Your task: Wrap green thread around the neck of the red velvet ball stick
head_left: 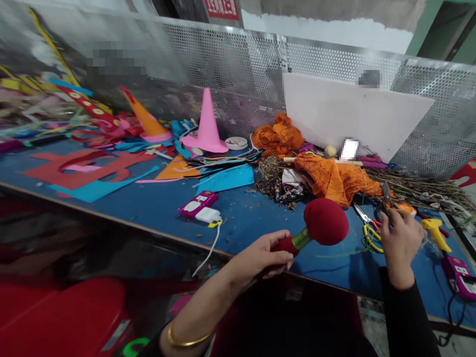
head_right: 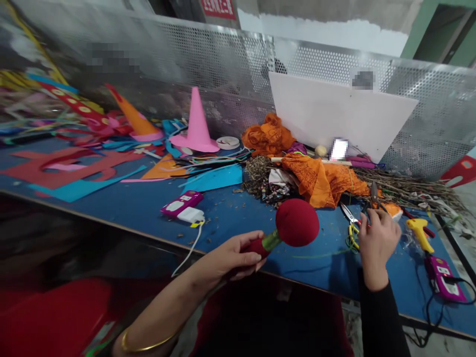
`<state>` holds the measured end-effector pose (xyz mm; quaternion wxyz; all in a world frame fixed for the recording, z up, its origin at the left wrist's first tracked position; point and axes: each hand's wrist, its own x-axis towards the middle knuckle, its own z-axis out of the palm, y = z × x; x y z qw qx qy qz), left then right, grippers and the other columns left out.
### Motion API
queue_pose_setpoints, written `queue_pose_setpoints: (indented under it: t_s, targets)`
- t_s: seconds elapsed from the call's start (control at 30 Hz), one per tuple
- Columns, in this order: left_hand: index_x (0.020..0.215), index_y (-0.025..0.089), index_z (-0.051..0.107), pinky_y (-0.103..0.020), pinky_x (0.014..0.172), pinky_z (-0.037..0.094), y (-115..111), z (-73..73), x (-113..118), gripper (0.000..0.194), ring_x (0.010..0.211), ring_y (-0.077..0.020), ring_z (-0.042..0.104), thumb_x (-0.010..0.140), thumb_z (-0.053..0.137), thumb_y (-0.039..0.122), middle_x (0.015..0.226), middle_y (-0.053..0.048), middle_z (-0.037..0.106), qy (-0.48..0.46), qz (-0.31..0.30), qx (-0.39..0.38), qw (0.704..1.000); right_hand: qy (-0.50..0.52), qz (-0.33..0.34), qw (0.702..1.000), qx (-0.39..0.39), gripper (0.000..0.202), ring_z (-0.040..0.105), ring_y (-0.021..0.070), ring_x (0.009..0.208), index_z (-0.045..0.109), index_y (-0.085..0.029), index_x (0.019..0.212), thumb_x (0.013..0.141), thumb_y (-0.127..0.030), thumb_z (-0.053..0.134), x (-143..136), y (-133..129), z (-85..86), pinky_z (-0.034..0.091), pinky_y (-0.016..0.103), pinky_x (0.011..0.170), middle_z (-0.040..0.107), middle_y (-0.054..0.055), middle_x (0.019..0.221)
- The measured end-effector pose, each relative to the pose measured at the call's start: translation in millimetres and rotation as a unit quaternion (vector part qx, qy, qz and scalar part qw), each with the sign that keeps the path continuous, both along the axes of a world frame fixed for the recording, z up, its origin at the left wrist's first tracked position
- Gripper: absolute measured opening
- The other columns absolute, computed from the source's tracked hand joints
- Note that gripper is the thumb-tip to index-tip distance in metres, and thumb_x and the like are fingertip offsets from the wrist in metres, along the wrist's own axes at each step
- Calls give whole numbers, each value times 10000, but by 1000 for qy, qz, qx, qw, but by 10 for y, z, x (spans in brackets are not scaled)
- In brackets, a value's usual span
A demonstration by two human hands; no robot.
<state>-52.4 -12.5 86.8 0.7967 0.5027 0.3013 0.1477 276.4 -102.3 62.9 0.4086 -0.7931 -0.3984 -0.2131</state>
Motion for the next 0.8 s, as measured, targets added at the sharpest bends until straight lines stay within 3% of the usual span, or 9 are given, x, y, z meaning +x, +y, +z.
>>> queue_pose_setpoints:
  t_s: [0.07, 0.13, 0.2, 0.3, 0.4, 0.47, 0.6, 0.7, 0.8]
  targets:
    - [957, 190, 454, -148, 360, 163, 18, -12, 14, 489, 387, -14, 334, 661, 780, 402, 630, 52, 585, -6, 3, -14, 1000, -66, 24, 997, 23, 206, 605, 298, 1006, 738, -191, 983, 854, -304, 624, -160, -136, -31, 340, 494, 987, 700, 147, 1054]
    - [956, 182, 467, -145, 358, 171, 23, -12, 48, 480, 392, -12, 338, 667, 781, 401, 635, 48, 583, -13, -10, -19, 1000, -20, 195, 980, 31, 229, 600, 279, 1064, 701, -229, 1079, 888, -257, 578, -437, -199, -92, 388, 453, 978, 684, 130, 1118]
    - [951, 173, 482, -144, 356, 176, 15, -1, 94, 466, 392, -9, 340, 679, 777, 410, 640, 45, 581, -26, -25, -16, 999, 72, 368, 927, -14, 344, 581, 281, 1143, 624, -238, 1228, 887, -248, 573, -774, -187, -175, 433, 432, 971, 648, 136, 1234]
    - [950, 163, 498, -144, 351, 176, -9, 22, 145, 455, 386, -5, 334, 691, 774, 415, 638, 46, 573, -45, -31, -10, 998, 206, 479, 851, -66, 413, 627, 259, 1085, 576, -203, 1276, 865, -235, 589, -1208, -98, -273, 495, 385, 910, 675, 127, 1199]
    - [964, 160, 505, -141, 349, 170, -24, 26, 136, 453, 384, -3, 324, 692, 779, 398, 632, 53, 562, -52, -17, -12, 998, 259, 530, 801, -103, 201, 661, 198, 857, 677, -200, 1048, 880, -223, 569, -1398, -68, -270, 511, 312, 792, 722, 66, 944]
    - [949, 164, 503, -141, 349, 168, -28, 10, 106, 448, 381, -3, 326, 689, 782, 399, 634, 53, 560, -53, -9, -15, 998, 253, 534, 803, -79, 195, 613, 166, 725, 690, -198, 835, 923, -239, 521, -1400, -115, -218, 487, 281, 707, 667, 38, 769]
    - [926, 174, 490, -148, 351, 168, -53, -46, 81, 453, 373, -5, 325, 678, 784, 415, 638, 54, 572, -47, -4, -20, 999, 276, 527, 803, 30, 301, 598, 204, 892, 671, -203, 737, 948, -337, 503, -1332, -266, -103, 478, 324, 805, 621, 68, 854]
    - [949, 170, 497, -155, 362, 166, -95, -82, 131, 455, 376, -4, 307, 686, 776, 413, 631, 61, 564, -37, -9, -22, 999, 335, 573, 743, 81, 335, 609, 247, 1004, 677, -211, 742, 949, -396, 491, -1364, -295, -87, 462, 399, 903, 651, 89, 928]
    - [964, 150, 525, -171, 375, 160, -145, -104, 206, 460, 388, -14, 287, 700, 763, 444, 573, 85, 492, -18, -28, 1, 999, 436, 596, 661, 133, 407, 604, 207, 697, 625, -202, 653, 933, -466, 493, -1450, -239, -118, 486, 394, 774, 598, 47, 650]
